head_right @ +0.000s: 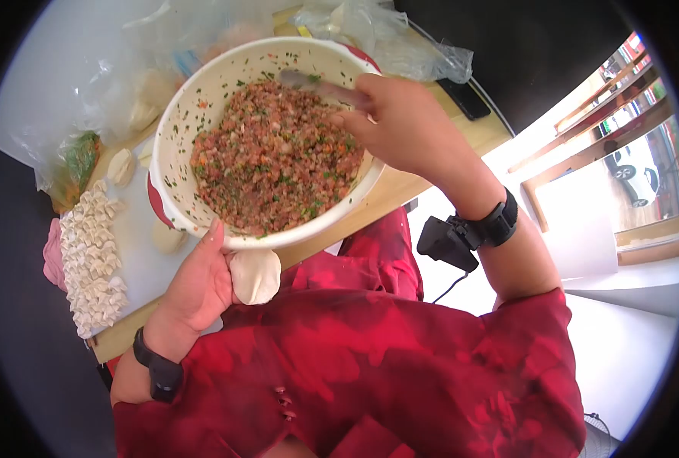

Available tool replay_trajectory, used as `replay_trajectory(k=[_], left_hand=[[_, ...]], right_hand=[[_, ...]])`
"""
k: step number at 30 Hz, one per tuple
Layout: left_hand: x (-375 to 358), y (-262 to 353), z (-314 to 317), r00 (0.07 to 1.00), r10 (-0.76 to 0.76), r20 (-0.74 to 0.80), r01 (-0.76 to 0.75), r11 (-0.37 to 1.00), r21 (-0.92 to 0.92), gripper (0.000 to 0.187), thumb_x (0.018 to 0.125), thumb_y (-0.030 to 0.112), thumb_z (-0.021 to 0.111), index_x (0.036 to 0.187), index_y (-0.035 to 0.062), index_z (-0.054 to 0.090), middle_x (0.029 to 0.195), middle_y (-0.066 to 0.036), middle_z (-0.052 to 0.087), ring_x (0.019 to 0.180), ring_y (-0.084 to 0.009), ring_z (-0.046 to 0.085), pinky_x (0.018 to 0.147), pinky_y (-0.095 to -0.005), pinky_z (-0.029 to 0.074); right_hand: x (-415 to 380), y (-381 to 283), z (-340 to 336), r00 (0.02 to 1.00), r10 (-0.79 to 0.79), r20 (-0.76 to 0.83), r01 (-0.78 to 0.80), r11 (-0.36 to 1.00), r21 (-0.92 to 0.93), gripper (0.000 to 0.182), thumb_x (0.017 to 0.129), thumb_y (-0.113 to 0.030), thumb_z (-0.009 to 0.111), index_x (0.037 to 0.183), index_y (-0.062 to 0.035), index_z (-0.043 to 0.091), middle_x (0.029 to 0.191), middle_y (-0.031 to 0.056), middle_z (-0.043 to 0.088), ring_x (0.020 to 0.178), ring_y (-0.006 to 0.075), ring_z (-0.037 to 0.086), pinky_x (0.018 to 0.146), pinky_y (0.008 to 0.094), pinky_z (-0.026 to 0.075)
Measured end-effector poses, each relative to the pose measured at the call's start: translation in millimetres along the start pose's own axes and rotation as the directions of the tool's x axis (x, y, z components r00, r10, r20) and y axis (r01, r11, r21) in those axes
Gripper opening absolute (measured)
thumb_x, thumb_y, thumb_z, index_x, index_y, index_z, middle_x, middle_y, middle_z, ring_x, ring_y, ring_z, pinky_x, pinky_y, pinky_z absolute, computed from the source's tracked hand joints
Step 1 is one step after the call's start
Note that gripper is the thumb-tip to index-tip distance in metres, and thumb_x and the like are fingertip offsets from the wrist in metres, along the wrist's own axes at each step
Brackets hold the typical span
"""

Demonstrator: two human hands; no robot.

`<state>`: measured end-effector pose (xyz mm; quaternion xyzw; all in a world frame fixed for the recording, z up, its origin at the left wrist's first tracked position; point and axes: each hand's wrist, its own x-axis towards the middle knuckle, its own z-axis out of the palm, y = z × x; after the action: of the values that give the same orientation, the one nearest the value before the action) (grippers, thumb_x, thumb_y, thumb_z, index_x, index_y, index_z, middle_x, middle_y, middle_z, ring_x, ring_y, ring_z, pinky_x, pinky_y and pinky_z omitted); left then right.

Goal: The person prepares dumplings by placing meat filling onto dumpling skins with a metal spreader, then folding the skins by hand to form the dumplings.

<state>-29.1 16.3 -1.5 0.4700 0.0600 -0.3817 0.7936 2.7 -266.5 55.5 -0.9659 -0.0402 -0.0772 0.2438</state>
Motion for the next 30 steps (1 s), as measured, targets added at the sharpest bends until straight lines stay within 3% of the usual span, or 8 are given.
replay_trajectory(k=[3, 4, 8, 13, 19, 25, 28, 30], left_hand=[[7, 8, -8, 0.998, -0.045, 0.046, 0.048, 0.997, -0.060, 0.059, 0.099, 0.047, 0.045, 0.137, 0.0021, 0.039, 0.125, -0.013, 0.059, 0.111, -0.0237, 0.062, 0.084, -0.0431, 0.057], [7, 11, -7, 0.999, -0.037, 0.028, 0.038, 0.999, -0.028, 0.054, 0.097, 0.043, 0.050, 0.133, 0.0032, 0.043, 0.123, -0.013, 0.059, 0.109, -0.0247, 0.063, 0.085, -0.0432, 0.057], [8, 10, -10, 0.997, -0.047, -0.057, 0.050, 0.997, 0.053, 0.046, 0.094, 0.036, 0.053, 0.125, 0.0036, 0.048, 0.121, -0.014, 0.061, 0.107, -0.0256, 0.064, 0.084, -0.0433, 0.056], [10, 4, -17, 0.996, -0.054, -0.074, 0.055, 0.998, 0.012, 0.043, 0.090, 0.020, 0.051, 0.125, -0.0023, 0.047, 0.120, -0.019, 0.060, 0.104, -0.0286, 0.064, 0.086, -0.0445, 0.056], [41, -5, -27, 0.996, 0.089, -0.014, -0.088, 0.993, 0.080, 0.053, 0.087, 0.010, 0.046, 0.136, -0.0041, 0.033, 0.127, -0.022, 0.054, 0.112, -0.0359, 0.059, 0.089, -0.0547, 0.053], [111, 20, -13, 0.995, -0.006, 0.100, 0.007, 1.000, -0.012, 0.034, 0.089, 0.016, 0.051, 0.115, -0.0050, 0.051, 0.111, -0.017, 0.062, 0.101, -0.0301, 0.064, 0.084, -0.0487, 0.056], [122, 24, -8, 0.997, -0.006, 0.079, 0.009, 0.999, -0.032, 0.036, 0.089, 0.017, 0.048, 0.118, -0.0041, 0.050, 0.115, -0.017, 0.061, 0.102, -0.0296, 0.064, 0.083, -0.0479, 0.056], [119, 30, 2, 0.995, -0.018, 0.102, 0.023, 0.998, -0.053, 0.042, 0.089, 0.016, 0.045, 0.124, -0.0063, 0.046, 0.118, -0.019, 0.061, 0.103, -0.0311, 0.064, 0.085, -0.0465, 0.056]], right_hand=[[1, 23, 6, 0.969, 0.046, -0.241, -0.041, 0.999, 0.028, 0.037, 0.084, -0.032, 0.073, 0.088, 0.0015, 0.057, 0.062, 0.0116, 0.058, 0.057, 0.0196, 0.055, 0.057, 0.0349, 0.046], [3, 20, 0, 0.968, 0.125, -0.220, -0.133, 0.991, -0.022, 0.043, 0.078, -0.036, 0.075, 0.090, 0.0029, 0.060, 0.073, 0.0181, 0.063, 0.068, 0.0323, 0.064, 0.063, 0.0380, 0.049], [20, 51, 16, 0.931, 0.159, -0.329, -0.152, 0.987, 0.048, 0.051, 0.074, -0.039, 0.077, 0.097, 0.0040, 0.062, 0.081, 0.0186, 0.066, 0.072, 0.0298, 0.065, 0.068, 0.0371, 0.051], [27, 66, 22, 0.952, 0.284, -0.110, -0.211, 0.875, 0.435, 0.046, 0.072, -0.024, 0.069, 0.107, 0.0052, 0.061, 0.089, 0.0187, 0.066, 0.082, 0.0262, 0.065, 0.075, 0.0361, 0.051], [28, 66, 8, 0.931, 0.112, -0.348, -0.005, 0.955, 0.296, 0.043, 0.075, -0.020, 0.063, 0.111, 0.0034, 0.059, 0.088, 0.0193, 0.065, 0.079, 0.0246, 0.064, 0.074, 0.0352, 0.050], [64, 101, -13, 0.892, 0.081, -0.445, 0.030, 0.971, 0.237, 0.042, 0.077, -0.017, 0.064, 0.113, 0.0035, 0.056, 0.082, 0.0106, 0.062, 0.072, 0.0183, 0.059, 0.069, 0.0330, 0.048], [79, 122, -10, 0.905, 0.126, -0.407, 0.031, 0.933, 0.358, 0.037, 0.081, -0.020, 0.065, 0.111, 0.0020, 0.058, 0.082, 0.0081, 0.062, 0.071, 0.0145, 0.058, 0.067, 0.0293, 0.048], [82, 116, -15, 0.919, 0.293, -0.265, -0.002, 0.674, 0.738, 0.032, 0.087, -0.023, 0.064, 0.110, -0.0009, 0.060, 0.082, 0.0060, 0.062, 0.070, 0.0099, 0.057, 0.064, 0.0250, 0.048]])
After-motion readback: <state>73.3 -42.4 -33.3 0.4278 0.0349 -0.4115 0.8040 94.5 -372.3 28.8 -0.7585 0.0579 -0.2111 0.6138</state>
